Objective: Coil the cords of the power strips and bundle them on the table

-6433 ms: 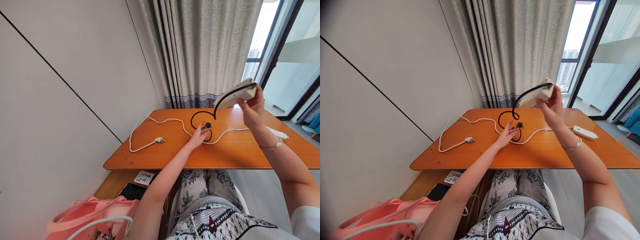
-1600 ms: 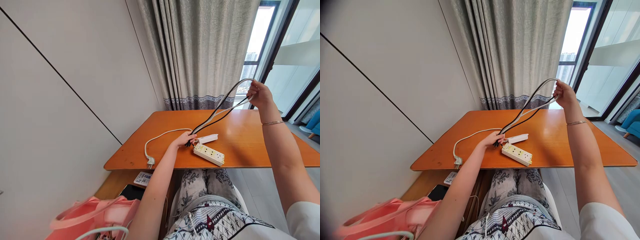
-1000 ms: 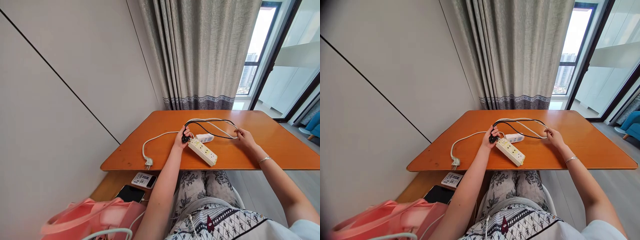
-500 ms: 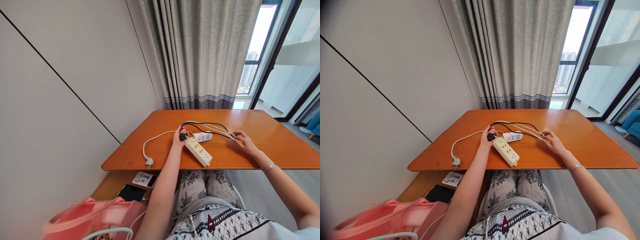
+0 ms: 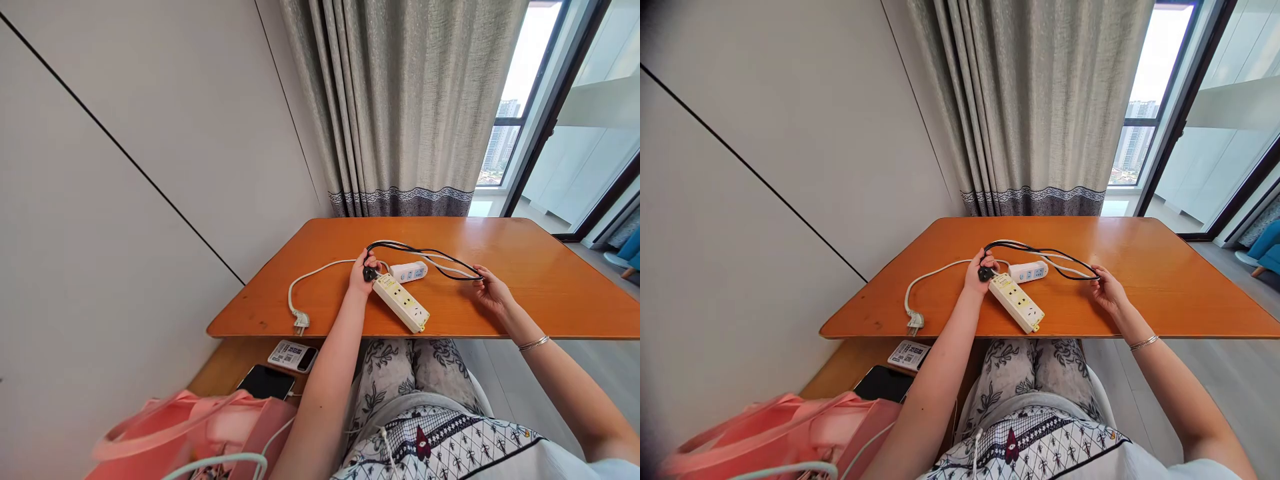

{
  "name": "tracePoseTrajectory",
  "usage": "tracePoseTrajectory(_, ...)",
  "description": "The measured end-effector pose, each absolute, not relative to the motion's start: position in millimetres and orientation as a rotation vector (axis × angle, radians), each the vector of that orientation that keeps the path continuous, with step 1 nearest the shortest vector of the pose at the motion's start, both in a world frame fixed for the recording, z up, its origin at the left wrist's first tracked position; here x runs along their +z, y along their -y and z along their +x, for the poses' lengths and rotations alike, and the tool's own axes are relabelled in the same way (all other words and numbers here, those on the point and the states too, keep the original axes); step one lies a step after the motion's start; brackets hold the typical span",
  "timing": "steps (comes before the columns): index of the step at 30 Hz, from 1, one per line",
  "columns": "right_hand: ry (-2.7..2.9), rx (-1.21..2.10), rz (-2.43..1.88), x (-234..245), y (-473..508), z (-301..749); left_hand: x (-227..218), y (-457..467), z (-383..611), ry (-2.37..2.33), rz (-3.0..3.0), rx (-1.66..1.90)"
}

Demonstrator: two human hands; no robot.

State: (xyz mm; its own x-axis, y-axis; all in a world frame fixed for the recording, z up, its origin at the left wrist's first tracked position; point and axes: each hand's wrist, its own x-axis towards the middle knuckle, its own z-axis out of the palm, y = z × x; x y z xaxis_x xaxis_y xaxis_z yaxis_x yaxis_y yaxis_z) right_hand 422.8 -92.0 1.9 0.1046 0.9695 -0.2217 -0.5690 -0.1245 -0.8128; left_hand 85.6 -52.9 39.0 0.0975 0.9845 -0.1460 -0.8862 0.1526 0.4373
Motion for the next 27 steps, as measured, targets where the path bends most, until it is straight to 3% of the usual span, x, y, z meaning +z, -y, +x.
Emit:
tracePoseTrajectory(9,0.832,1.412,-1.084,-0.8,112.1,413.2,45.3,59.8,90.4,-0.429,0.328,1.41)
tracePoseTrajectory(17,1.538,1.333,-1.266,8.7,131.8,402.9,54.1,71.3,112.5,-0.464,0.543,1.536)
tracePoseTrajectory(19,1.775,1.165,-1.365,11.7,134.8,400.6,54.8,72.1,113.9,-0.45,0.554,1.535)
tracePoseTrajectory(24,2.233,0.174,-1.841,16.5,137.3,395.8,52.1,72.2,111.0,-0.412,0.502,1.532)
tracePoseTrajectory(27,2.34,-0.201,-1.887,15.0,135.3,400.5,49.8,70.4,106.2,-0.418,0.432,1.523)
